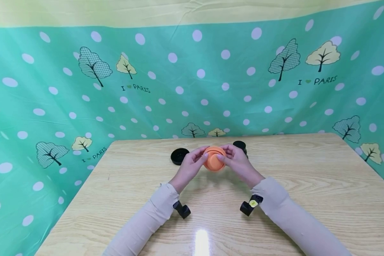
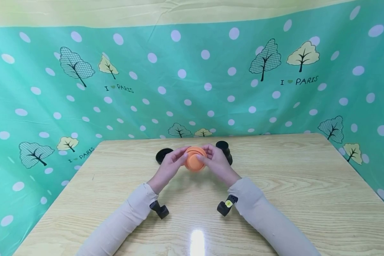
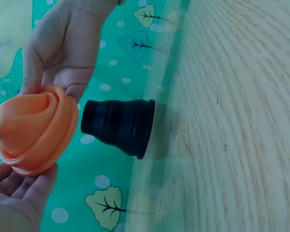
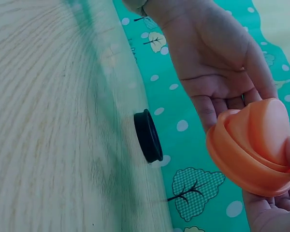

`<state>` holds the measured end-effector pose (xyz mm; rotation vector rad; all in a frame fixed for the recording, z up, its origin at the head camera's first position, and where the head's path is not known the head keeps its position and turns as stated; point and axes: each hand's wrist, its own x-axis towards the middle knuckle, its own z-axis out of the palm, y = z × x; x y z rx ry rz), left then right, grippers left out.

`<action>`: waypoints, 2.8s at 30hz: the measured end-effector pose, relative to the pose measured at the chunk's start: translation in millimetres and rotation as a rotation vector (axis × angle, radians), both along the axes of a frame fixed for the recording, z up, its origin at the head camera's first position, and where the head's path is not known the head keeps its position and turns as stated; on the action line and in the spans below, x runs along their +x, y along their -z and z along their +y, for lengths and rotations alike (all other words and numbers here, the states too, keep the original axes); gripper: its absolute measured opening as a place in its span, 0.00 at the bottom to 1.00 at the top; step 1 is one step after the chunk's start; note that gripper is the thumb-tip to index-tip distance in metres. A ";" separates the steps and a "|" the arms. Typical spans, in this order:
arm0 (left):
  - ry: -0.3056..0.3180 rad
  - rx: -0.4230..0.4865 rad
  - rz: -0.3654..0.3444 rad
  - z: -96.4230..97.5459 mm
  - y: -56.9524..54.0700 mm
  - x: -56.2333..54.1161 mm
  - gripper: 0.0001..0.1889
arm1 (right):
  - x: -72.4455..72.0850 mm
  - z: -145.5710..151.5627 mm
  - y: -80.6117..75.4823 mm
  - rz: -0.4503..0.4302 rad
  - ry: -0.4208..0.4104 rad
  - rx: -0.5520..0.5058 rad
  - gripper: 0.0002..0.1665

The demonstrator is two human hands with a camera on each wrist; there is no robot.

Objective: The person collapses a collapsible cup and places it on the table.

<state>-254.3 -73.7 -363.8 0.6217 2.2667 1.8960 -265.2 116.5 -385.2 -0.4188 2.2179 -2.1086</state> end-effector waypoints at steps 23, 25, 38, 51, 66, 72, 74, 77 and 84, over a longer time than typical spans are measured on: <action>-0.064 0.047 0.126 5.8 28.2 -20.3 0.17 | 4.3 -5.3 -0.6 -0.024 0.032 -0.099 0.19; -0.060 0.022 0.122 5.0 20.5 -15.0 0.17 | 4.7 -3.8 -0.8 -0.044 0.019 -0.089 0.20; 0.023 -0.141 0.179 3.7 28.2 -15.1 0.19 | 2.9 1.2 0.4 0.034 -0.102 0.206 0.26; 0.009 -0.122 0.083 4.2 5.3 -3.6 0.19 | 3.2 -0.6 1.9 0.009 -0.023 0.100 0.23; 0.016 -0.035 0.068 3.4 21.0 -14.2 0.25 | 1.6 -0.7 3.2 0.007 0.035 -0.123 0.23; -0.030 -0.043 0.147 5.1 26.1 -16.5 0.23 | 1.4 -3.1 4.1 -0.011 0.040 -0.156 0.23; -0.048 -0.049 0.157 5.9 26.6 -17.0 0.22 | 1.1 -3.8 4.6 -0.022 0.040 -0.169 0.23; -0.063 -0.053 0.172 6.9 27.1 -17.4 0.22 | 1.0 -4.2 5.4 -0.031 0.034 -0.183 0.24; -0.089 -0.047 0.170 8.1 26.8 -18.5 0.20 | 2.0 -4.2 6.9 -0.015 0.035 -0.191 0.22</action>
